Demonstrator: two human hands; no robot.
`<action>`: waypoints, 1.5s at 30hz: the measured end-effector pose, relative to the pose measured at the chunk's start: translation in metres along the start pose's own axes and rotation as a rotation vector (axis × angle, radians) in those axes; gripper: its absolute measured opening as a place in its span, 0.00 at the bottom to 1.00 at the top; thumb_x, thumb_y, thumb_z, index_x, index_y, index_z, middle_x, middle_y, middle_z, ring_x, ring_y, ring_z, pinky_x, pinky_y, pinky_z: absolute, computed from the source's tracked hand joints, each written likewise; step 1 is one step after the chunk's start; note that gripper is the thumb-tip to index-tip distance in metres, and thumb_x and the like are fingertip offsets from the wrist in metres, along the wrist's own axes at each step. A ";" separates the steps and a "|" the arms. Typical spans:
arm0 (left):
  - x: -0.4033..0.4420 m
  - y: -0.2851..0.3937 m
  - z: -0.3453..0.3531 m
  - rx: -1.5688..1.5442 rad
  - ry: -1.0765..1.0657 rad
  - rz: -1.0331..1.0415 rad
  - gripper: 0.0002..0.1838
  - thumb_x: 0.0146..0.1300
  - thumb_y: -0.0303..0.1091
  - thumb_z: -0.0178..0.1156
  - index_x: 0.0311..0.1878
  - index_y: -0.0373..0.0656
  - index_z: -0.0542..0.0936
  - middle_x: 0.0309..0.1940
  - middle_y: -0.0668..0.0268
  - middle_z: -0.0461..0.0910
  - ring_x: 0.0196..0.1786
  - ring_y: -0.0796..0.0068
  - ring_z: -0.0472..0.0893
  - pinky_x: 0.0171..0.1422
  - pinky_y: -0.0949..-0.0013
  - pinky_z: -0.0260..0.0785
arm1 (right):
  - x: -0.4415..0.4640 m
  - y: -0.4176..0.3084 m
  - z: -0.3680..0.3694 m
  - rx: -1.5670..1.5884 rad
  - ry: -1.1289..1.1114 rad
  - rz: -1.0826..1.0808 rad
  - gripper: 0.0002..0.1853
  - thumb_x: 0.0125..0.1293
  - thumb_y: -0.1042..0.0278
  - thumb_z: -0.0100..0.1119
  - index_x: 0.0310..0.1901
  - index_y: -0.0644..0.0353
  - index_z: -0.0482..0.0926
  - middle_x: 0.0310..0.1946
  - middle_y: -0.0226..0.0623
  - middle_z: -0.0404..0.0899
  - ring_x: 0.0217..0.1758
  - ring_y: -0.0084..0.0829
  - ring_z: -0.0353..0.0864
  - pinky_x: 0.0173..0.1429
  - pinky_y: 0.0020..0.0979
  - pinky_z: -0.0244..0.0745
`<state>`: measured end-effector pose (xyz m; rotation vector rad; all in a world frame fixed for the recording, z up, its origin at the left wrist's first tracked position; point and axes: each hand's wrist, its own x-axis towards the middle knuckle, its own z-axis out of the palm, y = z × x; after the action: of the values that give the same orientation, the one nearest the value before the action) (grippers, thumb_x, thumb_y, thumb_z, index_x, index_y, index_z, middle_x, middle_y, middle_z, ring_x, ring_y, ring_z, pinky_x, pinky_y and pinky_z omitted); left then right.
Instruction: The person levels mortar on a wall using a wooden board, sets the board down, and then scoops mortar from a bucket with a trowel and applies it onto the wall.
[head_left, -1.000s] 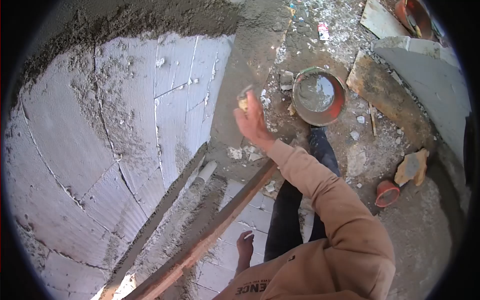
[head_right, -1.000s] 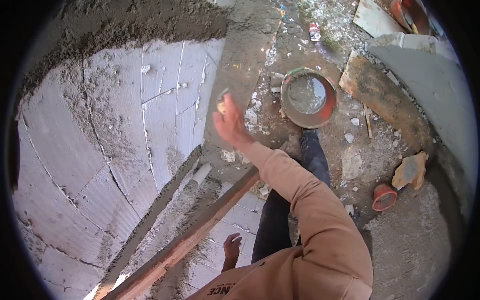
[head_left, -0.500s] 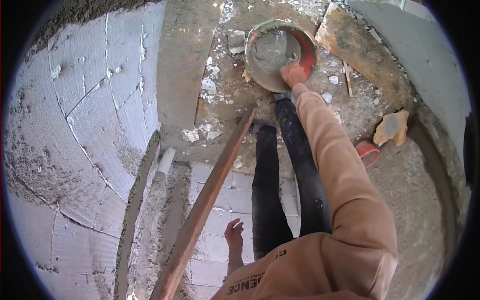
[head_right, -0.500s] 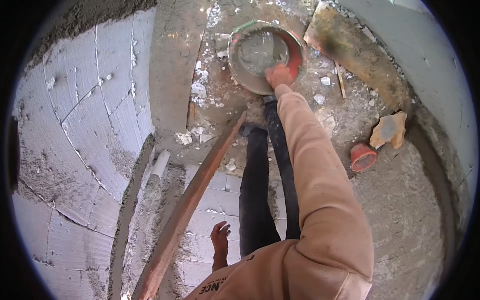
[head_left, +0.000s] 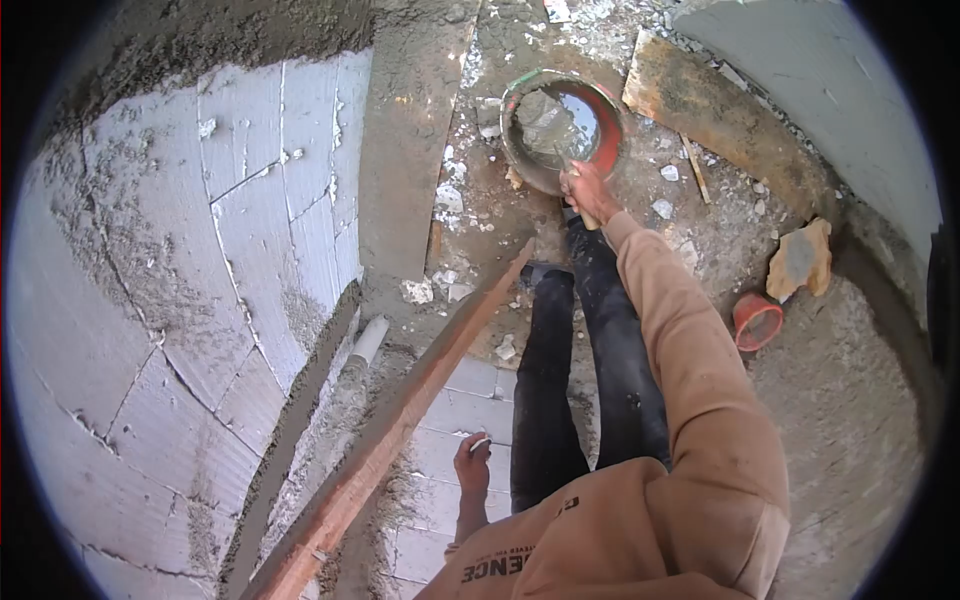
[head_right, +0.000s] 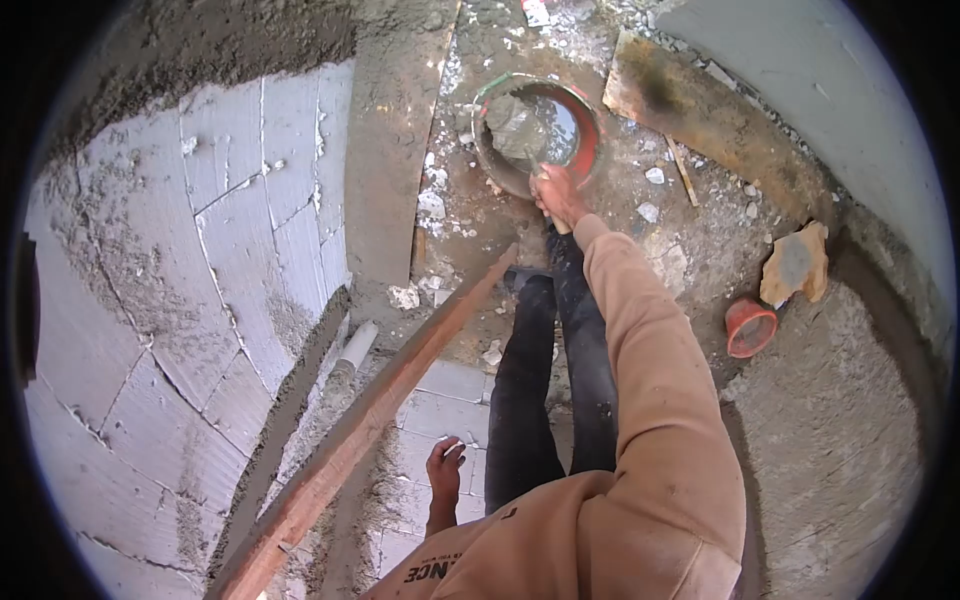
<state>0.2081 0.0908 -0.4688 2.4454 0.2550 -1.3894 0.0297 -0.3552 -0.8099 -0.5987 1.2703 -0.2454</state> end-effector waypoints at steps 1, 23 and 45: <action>-0.003 0.003 -0.005 -0.001 -0.006 0.029 0.12 0.62 0.24 0.61 0.49 0.41 0.84 0.32 0.67 0.82 0.33 0.80 0.77 0.38 0.74 0.71 | -0.016 -0.016 0.005 0.045 0.013 -0.020 0.02 0.67 0.68 0.51 0.37 0.55 0.71 0.22 0.25 0.67 0.18 0.19 0.65 0.19 0.24 0.62; -0.038 0.001 -0.071 0.058 0.207 0.096 0.12 0.60 0.28 0.64 0.48 0.41 0.84 0.28 0.65 0.82 0.29 0.78 0.78 0.36 0.71 0.72 | 0.002 -0.326 0.314 0.100 0.872 -0.524 0.18 0.61 0.73 0.56 0.49 0.68 0.62 0.47 0.58 0.71 0.50 0.57 0.75 0.55 0.51 0.68; 0.002 0.015 0.002 -0.040 -0.006 -0.234 0.13 0.64 0.26 0.60 0.51 0.40 0.82 0.37 0.66 0.84 0.35 0.81 0.77 0.41 0.74 0.70 | 0.108 0.040 -0.043 -1.274 0.594 -0.177 0.23 0.60 0.55 0.56 0.51 0.64 0.75 0.45 0.54 0.79 0.49 0.53 0.82 0.54 0.48 0.77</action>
<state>0.2122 0.0762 -0.4687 2.4408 0.5780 -1.4682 0.0146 -0.3877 -0.9275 -1.8225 1.8892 0.3249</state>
